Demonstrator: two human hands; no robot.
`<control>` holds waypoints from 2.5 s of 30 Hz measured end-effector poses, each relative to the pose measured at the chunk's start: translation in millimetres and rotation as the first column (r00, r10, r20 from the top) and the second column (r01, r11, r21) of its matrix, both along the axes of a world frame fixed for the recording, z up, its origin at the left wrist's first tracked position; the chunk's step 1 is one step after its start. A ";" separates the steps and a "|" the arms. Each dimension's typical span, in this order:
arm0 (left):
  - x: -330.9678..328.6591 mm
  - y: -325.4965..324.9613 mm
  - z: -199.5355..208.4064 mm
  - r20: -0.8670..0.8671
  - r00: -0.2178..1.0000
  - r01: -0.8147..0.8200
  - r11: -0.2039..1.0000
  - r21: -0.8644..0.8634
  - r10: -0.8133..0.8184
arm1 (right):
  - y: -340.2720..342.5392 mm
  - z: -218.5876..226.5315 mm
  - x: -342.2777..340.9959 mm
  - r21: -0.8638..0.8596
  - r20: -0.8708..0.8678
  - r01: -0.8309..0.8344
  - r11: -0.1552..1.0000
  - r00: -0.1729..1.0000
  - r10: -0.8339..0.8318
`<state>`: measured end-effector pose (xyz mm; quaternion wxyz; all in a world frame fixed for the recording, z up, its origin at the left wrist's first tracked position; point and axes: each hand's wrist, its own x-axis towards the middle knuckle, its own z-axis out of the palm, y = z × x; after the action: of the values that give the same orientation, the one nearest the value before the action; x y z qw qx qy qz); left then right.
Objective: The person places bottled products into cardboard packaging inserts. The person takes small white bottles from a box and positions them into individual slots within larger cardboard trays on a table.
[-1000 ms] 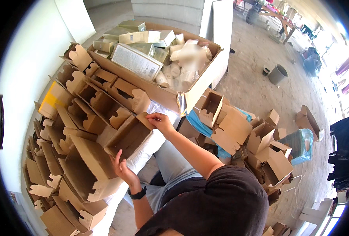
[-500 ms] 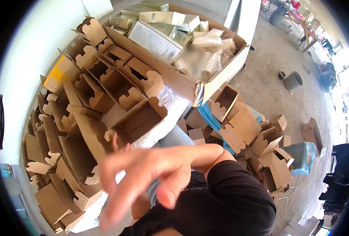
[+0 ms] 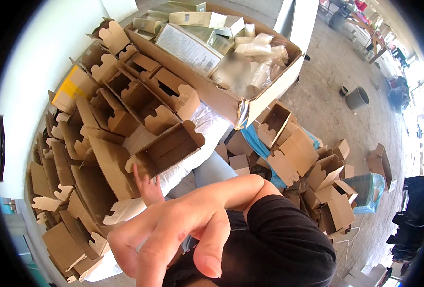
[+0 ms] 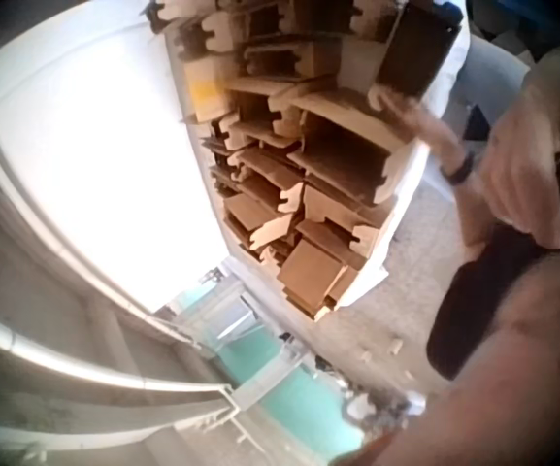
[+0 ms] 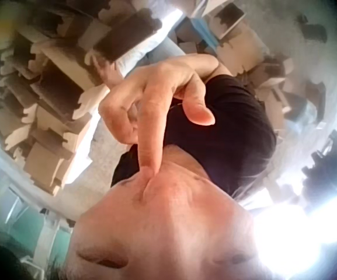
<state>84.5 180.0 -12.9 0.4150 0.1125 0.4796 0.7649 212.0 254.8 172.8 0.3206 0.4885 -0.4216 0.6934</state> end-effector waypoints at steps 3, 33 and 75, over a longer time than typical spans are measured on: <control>1.7 0.9 1.9 0.015 0.999 -0.042 0.998 -0.048 0.043 | 0.3 -1.8 1.2 -0.001 0.011 0.014 1.000 1.000 -0.014; -14.6 -4.0 -32.9 -0.336 0.938 0.052 0.993 -0.104 -0.084 | 285.1 -108.3 148.4 0.864 -0.465 -0.495 0.092 -0.855 -0.230; -17.4 0.5 -23.0 -0.357 0.927 0.070 0.988 -0.135 -0.115 | 84.0 -141.2 -33.6 1.000 -0.019 0.002 -0.019 0.042 -0.999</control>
<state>67.1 180.5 -35.9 0.3607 0.2496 0.5873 0.6802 178.4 338.8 31.6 0.0497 -0.1322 -0.9671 0.2118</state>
